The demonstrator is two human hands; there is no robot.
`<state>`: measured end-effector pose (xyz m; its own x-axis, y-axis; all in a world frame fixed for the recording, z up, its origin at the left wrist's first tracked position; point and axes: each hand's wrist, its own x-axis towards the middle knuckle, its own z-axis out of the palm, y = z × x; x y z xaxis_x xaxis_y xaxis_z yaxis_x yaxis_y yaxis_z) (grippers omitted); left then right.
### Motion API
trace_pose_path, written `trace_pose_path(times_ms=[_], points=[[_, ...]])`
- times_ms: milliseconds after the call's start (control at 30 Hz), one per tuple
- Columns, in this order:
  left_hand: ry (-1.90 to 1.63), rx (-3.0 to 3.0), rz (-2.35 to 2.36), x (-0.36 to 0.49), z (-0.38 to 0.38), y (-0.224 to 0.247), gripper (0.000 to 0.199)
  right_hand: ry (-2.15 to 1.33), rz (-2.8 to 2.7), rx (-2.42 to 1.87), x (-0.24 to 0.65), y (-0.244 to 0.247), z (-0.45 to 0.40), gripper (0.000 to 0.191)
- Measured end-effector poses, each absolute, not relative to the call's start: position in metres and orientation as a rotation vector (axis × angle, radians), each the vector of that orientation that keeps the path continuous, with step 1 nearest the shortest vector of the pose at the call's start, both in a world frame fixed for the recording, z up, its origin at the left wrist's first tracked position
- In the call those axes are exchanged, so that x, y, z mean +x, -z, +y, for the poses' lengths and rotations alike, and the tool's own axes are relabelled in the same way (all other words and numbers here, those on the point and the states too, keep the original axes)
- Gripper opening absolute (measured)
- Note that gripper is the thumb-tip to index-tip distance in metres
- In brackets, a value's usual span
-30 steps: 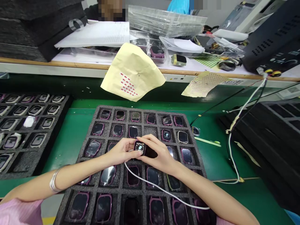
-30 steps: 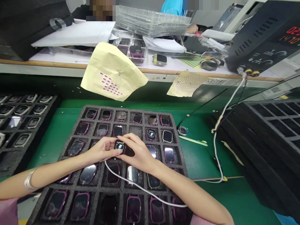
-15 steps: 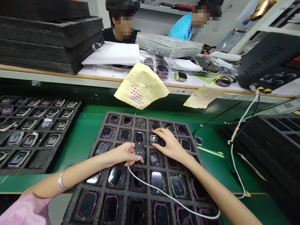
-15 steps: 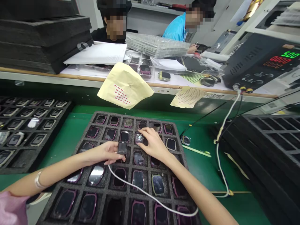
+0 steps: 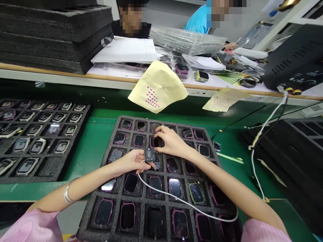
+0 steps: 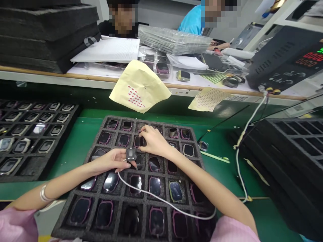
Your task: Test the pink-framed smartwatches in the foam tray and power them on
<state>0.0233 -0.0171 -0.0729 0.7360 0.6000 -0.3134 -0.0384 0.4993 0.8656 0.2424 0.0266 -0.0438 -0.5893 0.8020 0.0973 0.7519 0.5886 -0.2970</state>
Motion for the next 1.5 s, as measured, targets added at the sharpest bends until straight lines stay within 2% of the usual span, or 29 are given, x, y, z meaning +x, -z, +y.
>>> trace_pose_path(times_ms=[133,200,400,700,1500], points=[[-0.44,0.967,0.688,0.024,-0.018,0.077,0.043,-0.644,-2.316,-1.246,0.244,0.026,0.006,0.032],[-0.45,1.014,0.68,0.026,-0.017,0.078,0.042,-0.711,-2.356,-1.214,0.238,0.022,-0.008,0.035],[-0.512,1.072,0.779,0.031,-0.022,0.076,0.036,-0.532,-2.509,-1.147,0.223,0.039,-0.028,0.036],[-0.549,1.088,0.78,0.025,-0.026,0.077,0.04,-0.518,-2.289,-0.918,0.221,0.064,-0.034,0.039],[-0.476,1.108,0.798,0.029,-0.026,0.073,0.037,-0.549,-2.316,-0.927,0.223,0.063,-0.037,0.042]])
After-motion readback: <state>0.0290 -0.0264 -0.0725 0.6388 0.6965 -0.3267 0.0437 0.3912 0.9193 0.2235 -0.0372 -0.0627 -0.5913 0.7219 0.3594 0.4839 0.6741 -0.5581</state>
